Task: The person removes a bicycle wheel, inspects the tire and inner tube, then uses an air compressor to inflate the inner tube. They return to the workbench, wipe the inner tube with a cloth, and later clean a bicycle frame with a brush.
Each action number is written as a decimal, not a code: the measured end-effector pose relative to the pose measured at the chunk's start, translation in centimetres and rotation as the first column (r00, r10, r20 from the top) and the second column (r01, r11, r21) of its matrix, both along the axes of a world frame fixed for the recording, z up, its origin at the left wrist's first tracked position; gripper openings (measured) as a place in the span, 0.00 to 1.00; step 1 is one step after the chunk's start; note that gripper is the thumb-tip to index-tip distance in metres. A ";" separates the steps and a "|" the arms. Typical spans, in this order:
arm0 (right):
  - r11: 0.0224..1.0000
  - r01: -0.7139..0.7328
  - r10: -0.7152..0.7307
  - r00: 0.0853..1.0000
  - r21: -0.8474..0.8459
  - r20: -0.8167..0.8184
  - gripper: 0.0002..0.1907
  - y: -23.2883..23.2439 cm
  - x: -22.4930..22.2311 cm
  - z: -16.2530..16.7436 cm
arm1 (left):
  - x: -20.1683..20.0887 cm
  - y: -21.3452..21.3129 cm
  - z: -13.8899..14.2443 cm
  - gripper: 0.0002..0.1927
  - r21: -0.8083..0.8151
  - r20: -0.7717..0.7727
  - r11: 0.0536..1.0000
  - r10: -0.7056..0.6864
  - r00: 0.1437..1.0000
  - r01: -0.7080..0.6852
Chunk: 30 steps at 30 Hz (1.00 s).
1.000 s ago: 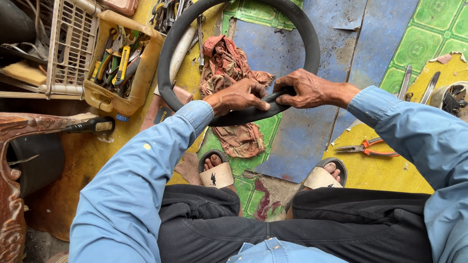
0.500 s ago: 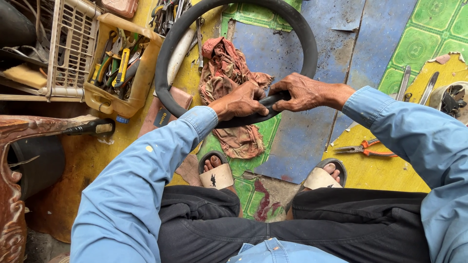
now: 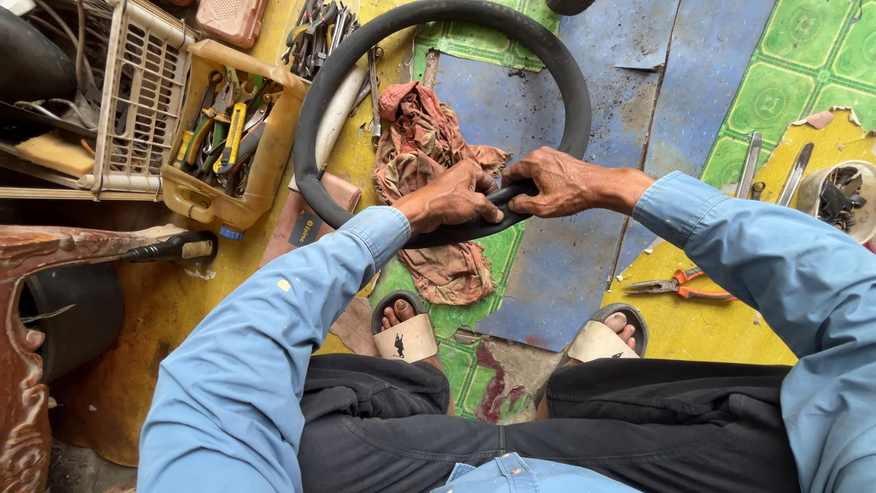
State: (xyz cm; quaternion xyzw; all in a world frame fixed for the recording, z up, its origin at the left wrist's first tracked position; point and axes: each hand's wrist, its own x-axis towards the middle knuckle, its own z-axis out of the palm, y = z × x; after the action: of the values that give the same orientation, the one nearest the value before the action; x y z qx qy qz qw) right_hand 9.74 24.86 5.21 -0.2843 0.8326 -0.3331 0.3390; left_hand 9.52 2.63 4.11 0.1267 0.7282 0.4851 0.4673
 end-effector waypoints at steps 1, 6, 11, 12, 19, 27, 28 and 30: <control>1.000 0.004 -0.004 1.000 -0.001 0.016 0.13 0.0 0.0 -0.1 | 0.0 0.0 -0.1 0.06 0.004 0.020 1.000 0.004 1.000 -0.004; 1.000 -0.005 0.004 1.000 0.006 0.018 0.13 0.2 0.0 -0.2 | -0.2 -0.2 -0.2 0.05 -0.016 0.046 0.999 -0.048 0.998 0.049; 1.000 -0.008 0.007 0.999 0.028 0.035 0.15 0.1 0.1 0.0 | -0.1 -0.3 0.0 0.03 -0.042 0.131 0.999 -0.027 0.991 0.033; 1.000 -0.005 0.005 0.999 0.015 0.037 0.16 0.1 0.1 0.0 | -0.1 -0.3 0.0 0.03 -0.051 0.124 0.998 -0.030 0.992 0.037; 0.999 0.035 -0.035 0.999 -0.018 -0.001 0.20 0.2 0.1 0.5 | -0.4 -0.8 -0.6 0.05 -0.007 0.179 1.000 0.011 0.984 -0.009; 0.997 0.066 -0.067 0.998 -0.044 -0.008 0.22 0.4 -0.1 0.3 | -0.7 -1.0 -1.1 0.07 -0.006 0.238 0.998 0.067 0.969 -0.068; 0.997 0.065 -0.066 0.998 -0.052 -0.014 0.22 0.4 -0.1 0.3 | -0.7 -1.0 -1.2 0.06 -0.003 0.239 0.998 0.062 0.969 -0.063; 0.997 0.064 -0.064 0.998 -0.035 -0.012 0.21 0.4 0.0 0.4 | -0.7 -1.0 -1.3 0.06 0.004 0.249 0.998 0.064 0.966 -0.067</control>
State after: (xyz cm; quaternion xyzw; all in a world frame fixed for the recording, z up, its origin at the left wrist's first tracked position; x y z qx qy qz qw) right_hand 9.69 25.29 5.59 -0.2655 0.8376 -0.3564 0.3177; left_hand 8.84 1.60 2.80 0.0438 0.6647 0.5169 0.5377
